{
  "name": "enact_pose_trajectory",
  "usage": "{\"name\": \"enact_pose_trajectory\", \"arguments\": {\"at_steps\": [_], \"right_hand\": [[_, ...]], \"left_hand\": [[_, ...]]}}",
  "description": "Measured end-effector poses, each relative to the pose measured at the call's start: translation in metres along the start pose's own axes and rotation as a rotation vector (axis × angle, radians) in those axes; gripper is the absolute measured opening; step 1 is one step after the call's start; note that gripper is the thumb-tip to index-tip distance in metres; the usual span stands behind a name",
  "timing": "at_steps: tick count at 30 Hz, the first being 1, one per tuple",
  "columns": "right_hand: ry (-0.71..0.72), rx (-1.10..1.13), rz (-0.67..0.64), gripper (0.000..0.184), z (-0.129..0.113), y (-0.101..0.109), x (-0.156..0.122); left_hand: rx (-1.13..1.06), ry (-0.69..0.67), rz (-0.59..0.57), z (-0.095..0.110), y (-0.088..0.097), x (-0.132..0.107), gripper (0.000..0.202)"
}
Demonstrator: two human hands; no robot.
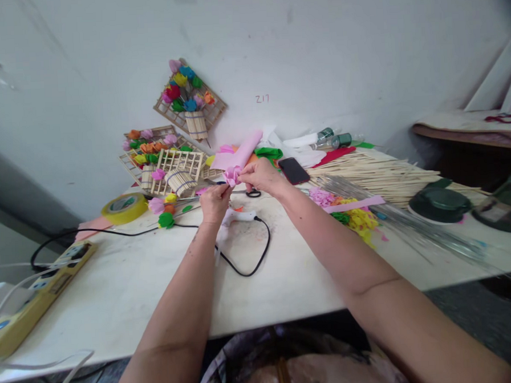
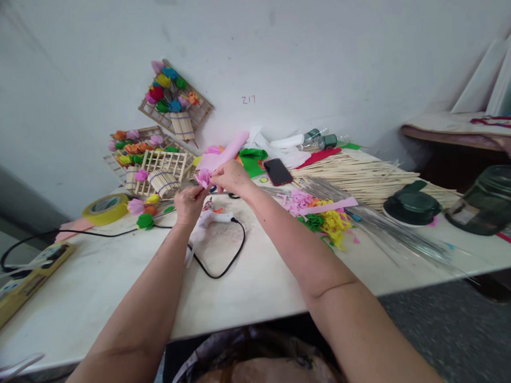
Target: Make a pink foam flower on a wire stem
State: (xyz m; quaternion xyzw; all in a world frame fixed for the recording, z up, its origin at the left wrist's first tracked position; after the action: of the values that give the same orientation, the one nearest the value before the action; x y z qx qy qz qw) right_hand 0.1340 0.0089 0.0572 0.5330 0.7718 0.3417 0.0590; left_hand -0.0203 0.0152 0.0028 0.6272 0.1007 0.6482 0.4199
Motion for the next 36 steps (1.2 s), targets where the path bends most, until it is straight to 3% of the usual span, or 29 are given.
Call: {"name": "enact_pose_trajectory", "arguments": {"at_steps": [7, 11, 17, 24, 28, 36], "right_hand": [[-0.043, -0.152, 0.085, 0.019, 0.002, 0.0, 0.004], [0.028, -0.328, 0.158, 0.025, -0.005, 0.0, 0.004], [0.123, -0.456, 0.157, 0.025, -0.016, 0.0, -0.002], [0.06, -0.227, 0.16, 0.02, -0.01, 0.009, -0.001], [0.036, -0.146, 0.129, 0.019, -0.004, 0.011, 0.001], [0.121, -0.116, -0.01, 0.026, -0.007, 0.008, -0.001]], "left_hand": [[0.007, 0.021, 0.022, -0.001, 0.001, 0.0, 0.024], [0.004, 0.02, 0.027, -0.001, 0.002, 0.0, 0.027], [0.002, 0.021, 0.055, -0.003, 0.007, 0.002, 0.031], [0.05, -0.04, 0.148, 0.007, 0.017, 0.001, 0.034], [0.053, -0.074, 0.128, 0.011, 0.017, 0.0, 0.032], [0.053, -0.067, 0.095, 0.009, 0.014, 0.0, 0.031]]}}
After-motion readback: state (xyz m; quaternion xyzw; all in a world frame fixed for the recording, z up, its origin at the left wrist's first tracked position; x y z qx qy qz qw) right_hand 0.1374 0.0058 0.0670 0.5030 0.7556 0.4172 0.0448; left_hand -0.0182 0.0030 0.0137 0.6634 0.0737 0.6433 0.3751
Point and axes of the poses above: each hand's wrist, its own x-axis towards the middle knuckle, its own y-axis out of the back of the hand, z = x × y, the point moved 6 cm from there along x, towards the middle knuckle, and after that the axes turned 10 degrees about -z, right-handed, at the moved point
